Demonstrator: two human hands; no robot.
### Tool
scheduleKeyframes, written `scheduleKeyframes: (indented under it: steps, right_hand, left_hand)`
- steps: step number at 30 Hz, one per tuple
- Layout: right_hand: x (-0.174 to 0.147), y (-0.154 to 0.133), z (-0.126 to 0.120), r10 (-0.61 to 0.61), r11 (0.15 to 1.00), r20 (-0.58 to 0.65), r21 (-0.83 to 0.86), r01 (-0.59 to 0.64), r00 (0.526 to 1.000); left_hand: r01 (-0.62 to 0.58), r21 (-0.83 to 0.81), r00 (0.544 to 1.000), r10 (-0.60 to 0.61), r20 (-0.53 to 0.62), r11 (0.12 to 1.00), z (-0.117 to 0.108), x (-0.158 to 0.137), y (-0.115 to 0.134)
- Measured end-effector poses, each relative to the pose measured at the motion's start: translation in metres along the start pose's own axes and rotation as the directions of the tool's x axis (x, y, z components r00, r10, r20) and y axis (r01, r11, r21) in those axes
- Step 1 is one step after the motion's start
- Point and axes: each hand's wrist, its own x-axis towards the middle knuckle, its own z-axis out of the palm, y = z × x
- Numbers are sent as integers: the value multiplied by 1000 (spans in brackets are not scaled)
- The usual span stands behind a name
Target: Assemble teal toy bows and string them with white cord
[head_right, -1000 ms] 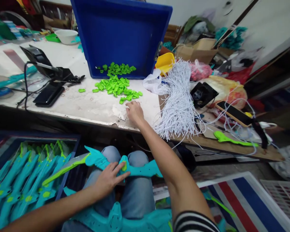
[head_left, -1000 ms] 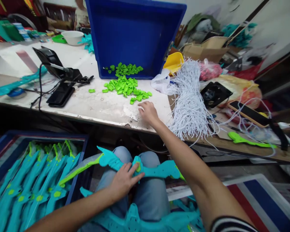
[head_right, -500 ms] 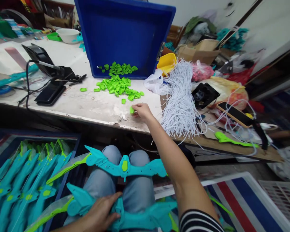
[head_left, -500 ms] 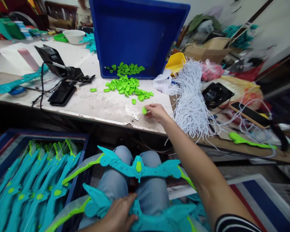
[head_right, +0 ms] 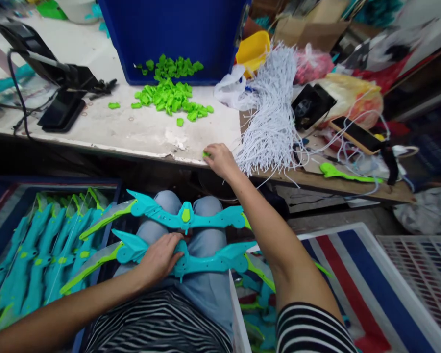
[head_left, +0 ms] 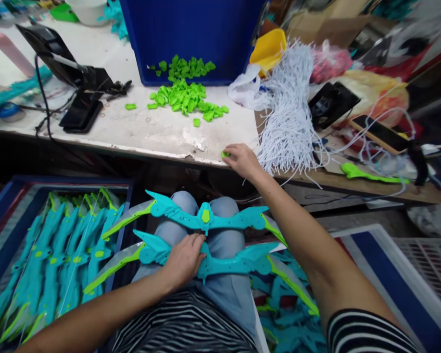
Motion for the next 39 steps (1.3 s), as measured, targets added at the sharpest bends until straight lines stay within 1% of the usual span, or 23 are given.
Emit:
scheduleKeyframes:
  steps: [1,2,4,6,8,10,11,13,15,17,19,21,22,23,24,26,29,31,33,35,36,37,39]
  right_hand:
    - [-2,2,4,-23,1000,-4,1,23,1000]
    - [-3,3,9,-30,1000,-21,2,30,999]
    - [-3,4,16,-15,1000,-65,10,16,998]
    - [-3,0,19,19,1000,-101,22,-17,995]
    - [-8,-11,16,41,999,-137,39,-36,990]
    - [-24,-29,6,30,996,-177,90,-14,984]
    - [-37,-40,-1,16,991,-197,132,10,980]
    - [-74,-64,-15,-14,970,-228,232,68,973]
    - [-119,-87,-24,-38,944,-235,311,112,971]
    - [-167,-109,-26,-66,928,-203,348,135,977]
    - [-210,-129,-19,-95,926,-136,353,138,986]
    - [-241,-146,-5,-103,931,-85,344,126,991]
    - [-252,-153,4,-99,935,-71,335,118,993]
    - [-259,-159,12,-96,939,-64,324,111,993]
    - [-264,-163,19,-93,945,-63,309,108,994]
    - [-268,-170,32,-89,956,-74,274,106,993]
    - [-268,-174,42,-75,965,-112,241,101,991]
    - [-269,-177,46,-15,966,-126,253,47,992]
    - [-270,-179,48,115,953,-101,290,-81,988]
    - [-268,-180,49,263,910,-16,337,-243,965]
    - [-266,-180,50,320,882,41,353,-313,947]
    - [-264,-180,50,358,857,100,360,-369,928]
    - [-258,-178,50,393,826,197,353,-439,898]
  left_hand:
    - [-67,82,997,70,-35,994,7,-8,-1]
    - [-129,162,990,136,-38,978,14,-16,-2]
    - [-204,291,978,209,13,935,27,-28,-6]
    - [-205,367,979,193,70,907,32,-32,-7]
    - [-166,371,985,133,114,914,24,-26,-4]
    - [-156,275,978,109,177,949,3,-15,2]
    - [-166,197,969,123,214,966,-10,-8,5]
    - [-196,23,942,182,283,980,-34,6,7]
    - [-191,-131,898,227,376,973,-48,20,1]
    - [-109,-248,858,217,465,962,-49,32,-11]
    - [54,-364,820,167,548,930,-40,41,-22]
    - [209,-459,781,135,610,864,-30,46,-31]
    - [257,-494,761,140,633,831,-25,47,-34]
    - [281,-521,750,155,644,806,-22,48,-35]
    - [288,-541,748,167,642,790,-20,48,-36]
    - [291,-567,761,172,626,771,-18,48,-37]
    - [304,-575,771,159,617,760,-19,47,-39]
    - [267,-559,781,164,602,785,-21,47,-40]
    - [188,-519,791,185,583,834,-22,47,-39]
    - [115,-461,803,190,565,880,-23,47,-37]
    - [100,-435,809,182,559,895,-23,47,-36]
    - [99,-416,816,166,554,904,-23,46,-35]
    - [112,-396,828,135,545,911,-23,45,-32]
